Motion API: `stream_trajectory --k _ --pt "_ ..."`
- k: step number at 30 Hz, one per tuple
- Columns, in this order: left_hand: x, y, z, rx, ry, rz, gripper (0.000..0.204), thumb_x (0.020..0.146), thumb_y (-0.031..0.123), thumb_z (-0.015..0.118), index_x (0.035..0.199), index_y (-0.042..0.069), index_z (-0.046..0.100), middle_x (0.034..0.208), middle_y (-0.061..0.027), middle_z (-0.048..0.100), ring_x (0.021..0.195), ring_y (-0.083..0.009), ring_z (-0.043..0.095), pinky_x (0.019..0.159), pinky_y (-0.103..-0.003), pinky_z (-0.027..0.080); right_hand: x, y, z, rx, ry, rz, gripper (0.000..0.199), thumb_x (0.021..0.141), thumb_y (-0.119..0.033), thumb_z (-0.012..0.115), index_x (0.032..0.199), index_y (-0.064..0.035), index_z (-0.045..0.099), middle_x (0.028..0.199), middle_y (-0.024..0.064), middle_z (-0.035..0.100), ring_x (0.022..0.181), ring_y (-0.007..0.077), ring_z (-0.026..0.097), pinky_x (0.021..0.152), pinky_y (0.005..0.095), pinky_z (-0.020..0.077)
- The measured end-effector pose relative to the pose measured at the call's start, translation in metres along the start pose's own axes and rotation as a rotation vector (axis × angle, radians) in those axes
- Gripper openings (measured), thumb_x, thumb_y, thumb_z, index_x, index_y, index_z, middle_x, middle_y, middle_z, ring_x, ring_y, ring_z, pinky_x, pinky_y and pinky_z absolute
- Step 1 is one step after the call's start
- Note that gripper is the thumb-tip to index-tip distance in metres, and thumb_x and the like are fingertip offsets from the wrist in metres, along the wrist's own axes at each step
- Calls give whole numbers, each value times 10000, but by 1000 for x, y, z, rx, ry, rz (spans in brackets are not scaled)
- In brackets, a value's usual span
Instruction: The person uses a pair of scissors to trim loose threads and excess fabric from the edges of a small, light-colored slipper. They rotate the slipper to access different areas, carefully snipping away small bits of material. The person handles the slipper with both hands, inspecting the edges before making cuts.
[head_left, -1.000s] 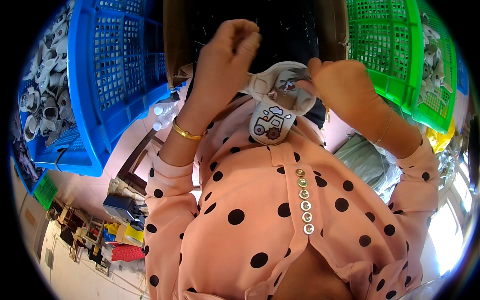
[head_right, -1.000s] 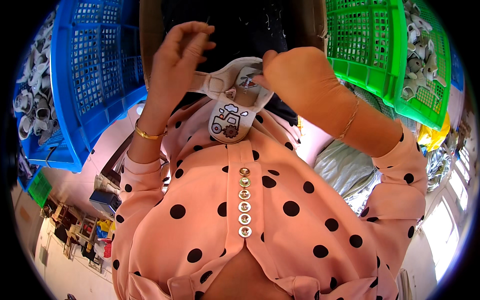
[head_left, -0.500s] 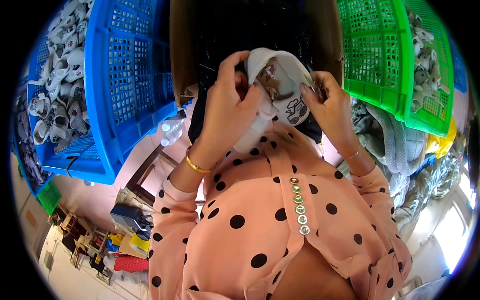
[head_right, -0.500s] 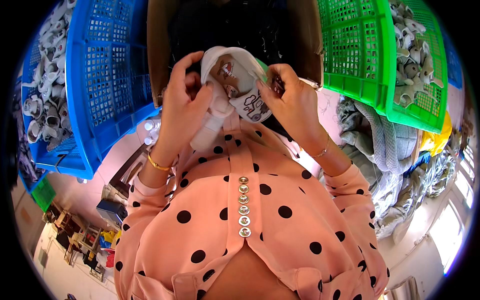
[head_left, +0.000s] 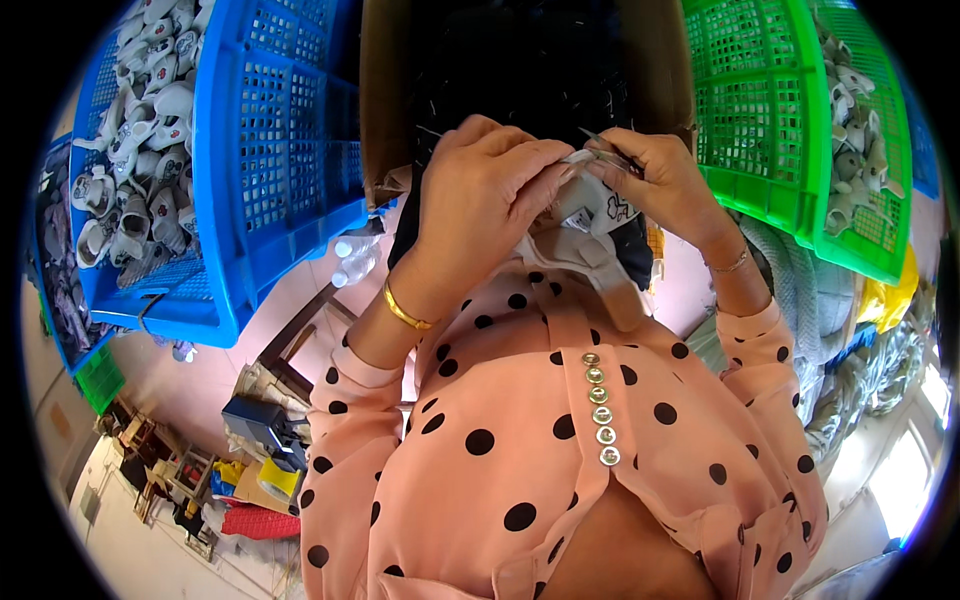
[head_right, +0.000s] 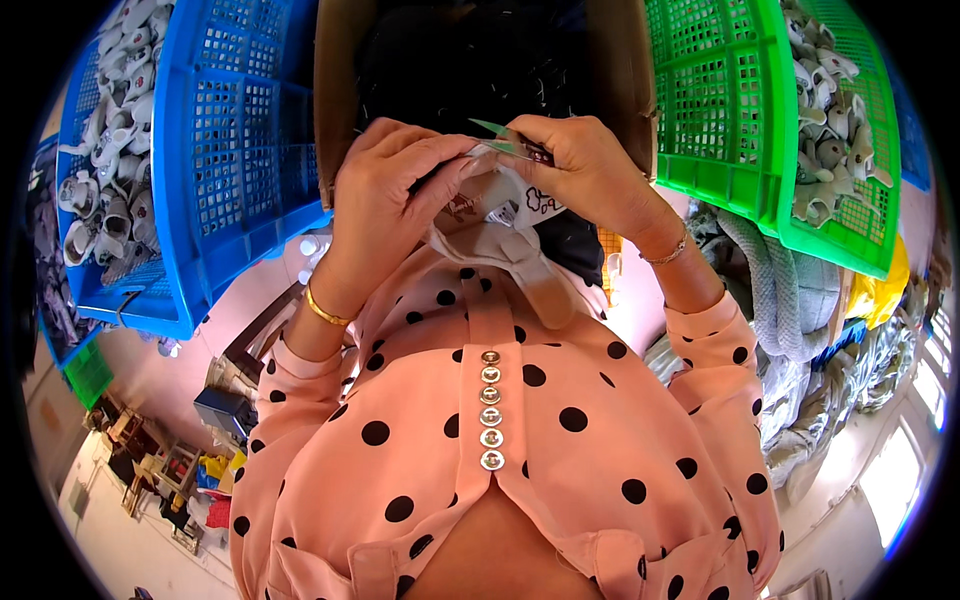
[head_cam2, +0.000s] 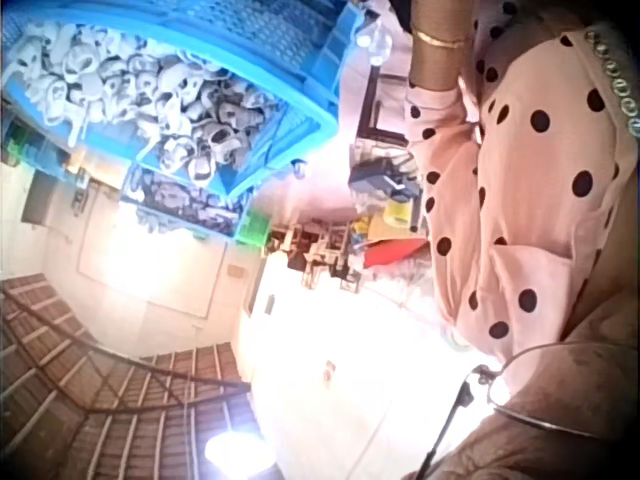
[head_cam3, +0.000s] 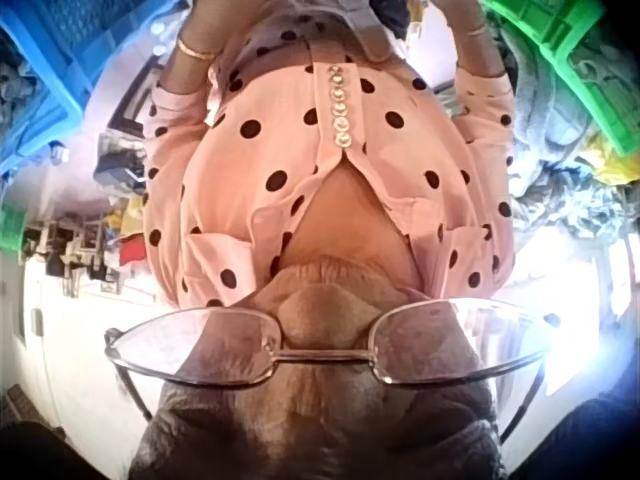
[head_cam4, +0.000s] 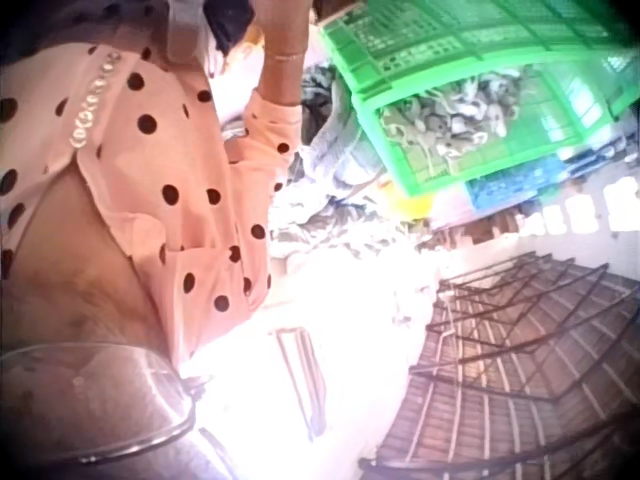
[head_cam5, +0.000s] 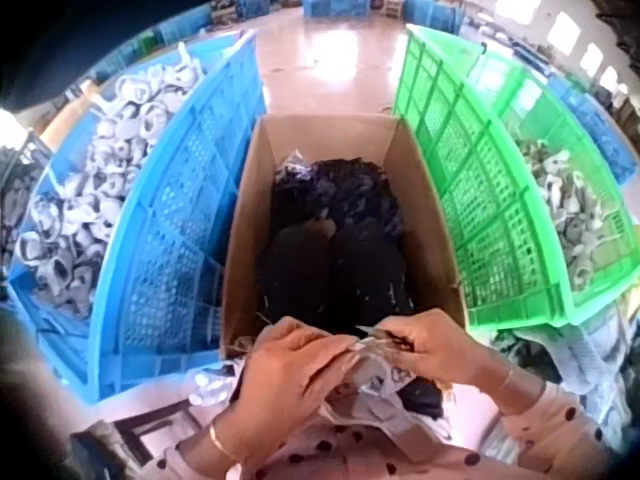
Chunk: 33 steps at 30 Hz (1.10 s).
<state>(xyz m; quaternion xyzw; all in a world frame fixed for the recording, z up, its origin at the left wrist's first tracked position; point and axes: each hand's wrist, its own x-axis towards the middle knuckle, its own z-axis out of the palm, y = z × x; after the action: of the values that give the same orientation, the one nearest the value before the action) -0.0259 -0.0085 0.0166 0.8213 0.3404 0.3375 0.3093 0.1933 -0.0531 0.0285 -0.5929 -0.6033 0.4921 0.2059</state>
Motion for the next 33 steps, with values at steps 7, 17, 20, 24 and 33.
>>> stream_trajectory --k 7,17,20,24,33 --pt "-25 -1 -18 -695 -473 -799 184 887 86 689 1020 -40 707 896 -50 705 781 -77 624 699 -211 515 -18 25 50 214 -66 -38 273 947 -236 641 1023 23 602 717 -8 530 663 48 424 595 211 397" --pt "-64 -9 -11 -1247 -154 -1104 225 862 101 717 1031 -47 703 899 -107 708 765 -113 663 719 -224 551 -41 10 46 -670 255 -337 501 869 -569 582 778 -79 534 546 42 523 480 211 556 438 310 420" --pt "-65 -7 -12 -1262 -147 -1103 219 862 100 717 1029 -43 705 899 -105 706 768 -110 660 726 -221 548 -40 7 48 -733 261 -342 500 874 -573 573 737 -94 522 519 37 486 461 209 537 420 316 408" --pt "-68 -5 -11 -1263 -137 -1119 221 863 100 717 1033 -41 706 898 -97 707 767 -108 658 728 -219 547 -37 0 51 -779 263 -360 479 882 -555 575 730 -103 530 515 31 487 467 202 545 423 311 413" --pt "-68 -2 -11 -1246 -149 -1106 209 866 99 718 1034 -26 716 907 -92 714 788 -104 662 751 -223 544 -38 -4 58 -730 267 -316 413 874 -495 622 745 -108 554 530 34 525 489 206 571 434 315 424"
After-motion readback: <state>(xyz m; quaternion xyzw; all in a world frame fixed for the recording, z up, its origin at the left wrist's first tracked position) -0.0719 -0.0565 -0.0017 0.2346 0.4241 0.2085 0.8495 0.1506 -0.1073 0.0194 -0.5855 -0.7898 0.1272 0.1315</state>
